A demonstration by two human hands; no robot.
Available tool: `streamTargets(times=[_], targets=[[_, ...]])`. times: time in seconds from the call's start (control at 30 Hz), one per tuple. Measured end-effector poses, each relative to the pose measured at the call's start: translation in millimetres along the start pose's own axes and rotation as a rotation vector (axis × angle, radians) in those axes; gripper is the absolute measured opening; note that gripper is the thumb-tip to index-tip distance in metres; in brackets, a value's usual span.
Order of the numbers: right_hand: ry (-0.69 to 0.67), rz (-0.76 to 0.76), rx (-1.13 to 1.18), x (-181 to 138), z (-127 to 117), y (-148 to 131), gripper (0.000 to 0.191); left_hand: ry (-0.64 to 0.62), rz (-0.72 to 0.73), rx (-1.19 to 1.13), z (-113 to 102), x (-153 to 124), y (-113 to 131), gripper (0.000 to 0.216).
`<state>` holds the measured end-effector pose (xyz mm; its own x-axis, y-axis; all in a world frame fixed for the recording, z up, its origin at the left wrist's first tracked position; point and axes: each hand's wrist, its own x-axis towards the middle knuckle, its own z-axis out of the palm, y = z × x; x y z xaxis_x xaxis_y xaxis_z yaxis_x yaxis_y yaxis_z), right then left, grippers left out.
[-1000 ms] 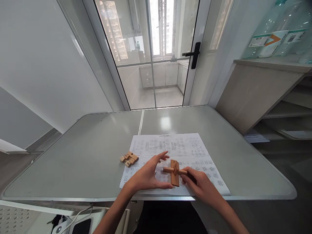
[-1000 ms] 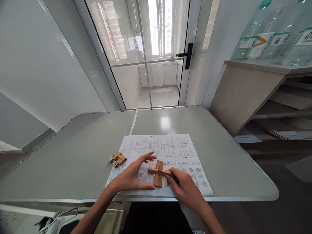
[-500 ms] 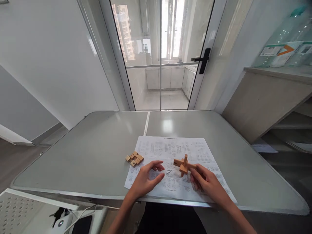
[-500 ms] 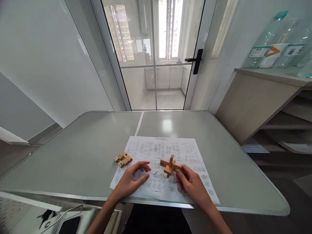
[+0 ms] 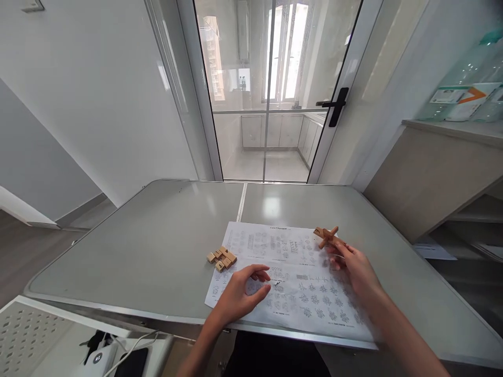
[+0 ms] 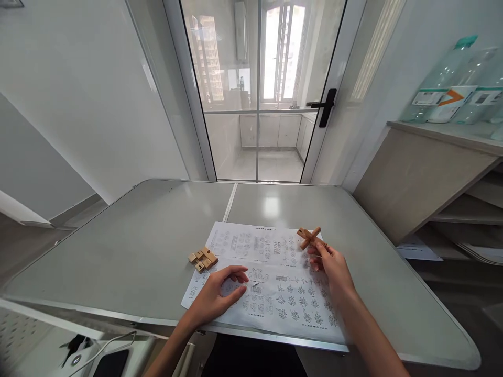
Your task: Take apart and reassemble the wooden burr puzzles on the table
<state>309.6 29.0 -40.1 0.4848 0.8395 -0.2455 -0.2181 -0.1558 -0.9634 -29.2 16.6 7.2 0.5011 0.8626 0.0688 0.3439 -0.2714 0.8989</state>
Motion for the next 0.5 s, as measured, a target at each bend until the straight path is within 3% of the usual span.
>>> streamTargets(times=[0.27, 0.5], targets=[[0.02, -0.015, -0.052, 12, -2, 6, 0.039, -0.004, 0.0, 0.005, 0, 0, 0, 0.033], [-0.039, -0.109, -0.185, -22, -2, 11, 0.046, -0.006, -0.008, 0.009, -1, -1, 3, 0.033]])
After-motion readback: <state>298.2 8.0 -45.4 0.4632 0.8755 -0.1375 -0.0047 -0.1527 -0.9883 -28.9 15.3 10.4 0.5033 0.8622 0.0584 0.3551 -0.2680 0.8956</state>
